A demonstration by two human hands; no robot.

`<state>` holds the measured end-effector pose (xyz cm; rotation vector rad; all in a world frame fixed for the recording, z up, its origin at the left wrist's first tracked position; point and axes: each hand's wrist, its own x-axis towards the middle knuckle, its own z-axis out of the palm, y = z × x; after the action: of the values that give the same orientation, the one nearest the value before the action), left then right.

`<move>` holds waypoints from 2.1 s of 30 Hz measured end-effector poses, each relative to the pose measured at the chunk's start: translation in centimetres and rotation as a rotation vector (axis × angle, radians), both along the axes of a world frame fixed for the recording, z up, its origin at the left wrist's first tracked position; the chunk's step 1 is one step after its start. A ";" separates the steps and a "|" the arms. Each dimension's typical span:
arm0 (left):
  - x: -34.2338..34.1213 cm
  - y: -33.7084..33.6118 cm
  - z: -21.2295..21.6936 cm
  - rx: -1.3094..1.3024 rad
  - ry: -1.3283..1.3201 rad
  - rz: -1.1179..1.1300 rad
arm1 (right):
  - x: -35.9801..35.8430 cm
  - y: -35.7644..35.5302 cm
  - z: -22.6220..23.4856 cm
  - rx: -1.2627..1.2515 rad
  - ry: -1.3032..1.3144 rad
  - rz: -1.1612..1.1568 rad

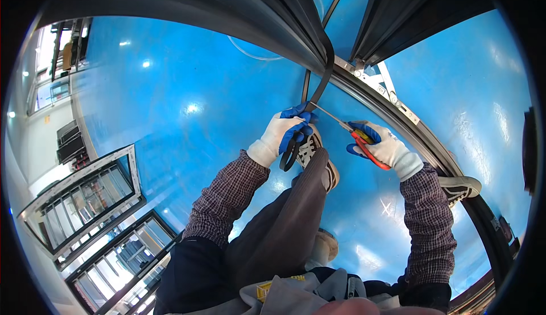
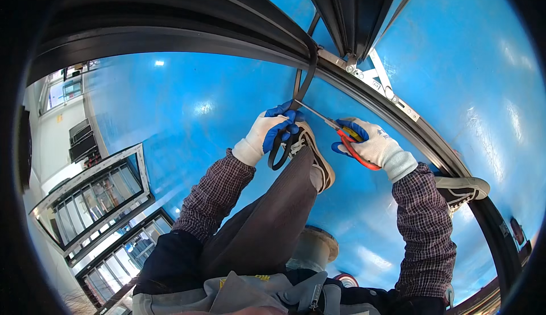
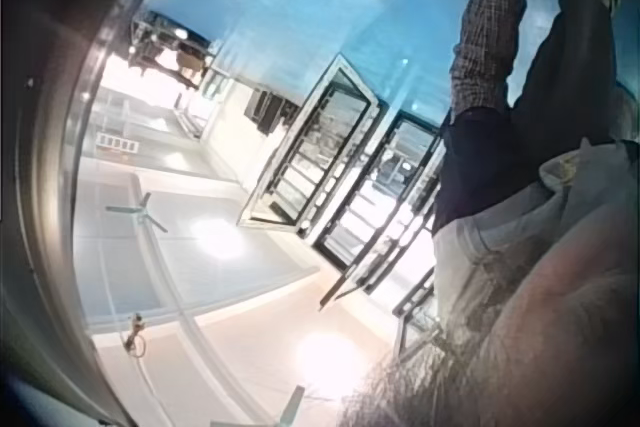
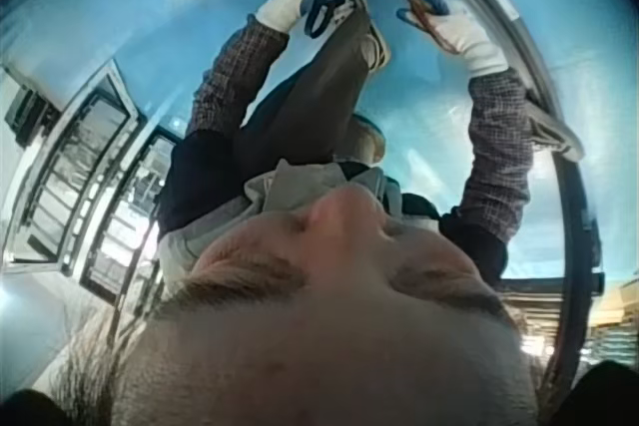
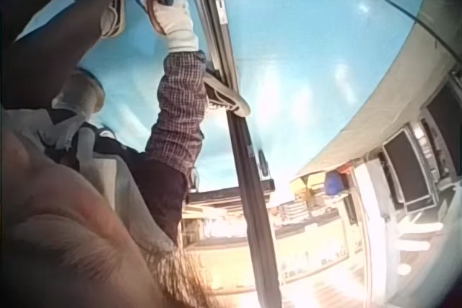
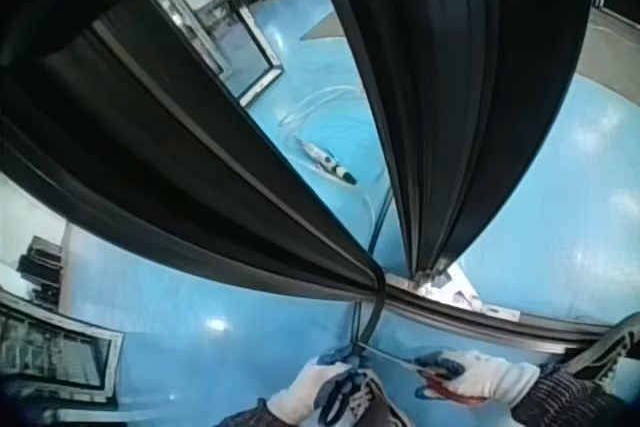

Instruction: Installing black rubber gaskets into a metal frame and cutting them to size with scissors.

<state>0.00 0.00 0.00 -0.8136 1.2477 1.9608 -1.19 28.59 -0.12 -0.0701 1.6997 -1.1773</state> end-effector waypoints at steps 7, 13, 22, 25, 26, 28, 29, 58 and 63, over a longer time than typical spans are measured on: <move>-0.2 0.4 0.8 -0.018 -0.009 0.003 | 0.1 0.2 -0.3 -0.003 0.063 -0.012; -0.2 0.3 0.6 -0.037 0.000 0.001 | 0.0 0.3 -0.6 -0.013 0.034 -0.020; -0.2 0.1 0.3 0.007 0.012 -0.025 | -0.4 0.0 0.1 0.042 0.009 0.000; -0.2 0.0 0.2 0.019 0.019 -0.020 | -0.5 0.0 0.2 0.059 -0.002 0.003; -0.2 0.0 0.2 0.017 0.019 -0.021 | -0.4 -0.1 0.1 0.063 0.007 0.002; -0.2 0.0 0.2 0.013 0.018 -0.023 | -0.2 -0.2 -0.1 0.071 0.025 -0.002; -0.2 0.0 0.2 0.011 0.017 -0.024 | -0.2 -0.2 -0.2 0.076 0.035 -0.004; -1.1 1.2 0.3 0.056 0.003 -0.047 | 0.1 -0.5 1.8 0.289 0.119 -0.003; -2.4 3.7 -0.7 0.156 0.157 0.056 | 7.2 3.7 -3.6 0.407 0.162 -0.172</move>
<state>-2.36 3.74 -0.67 -0.6335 1.1527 2.1712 5.97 32.29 -3.69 0.2420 2.0922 -0.9453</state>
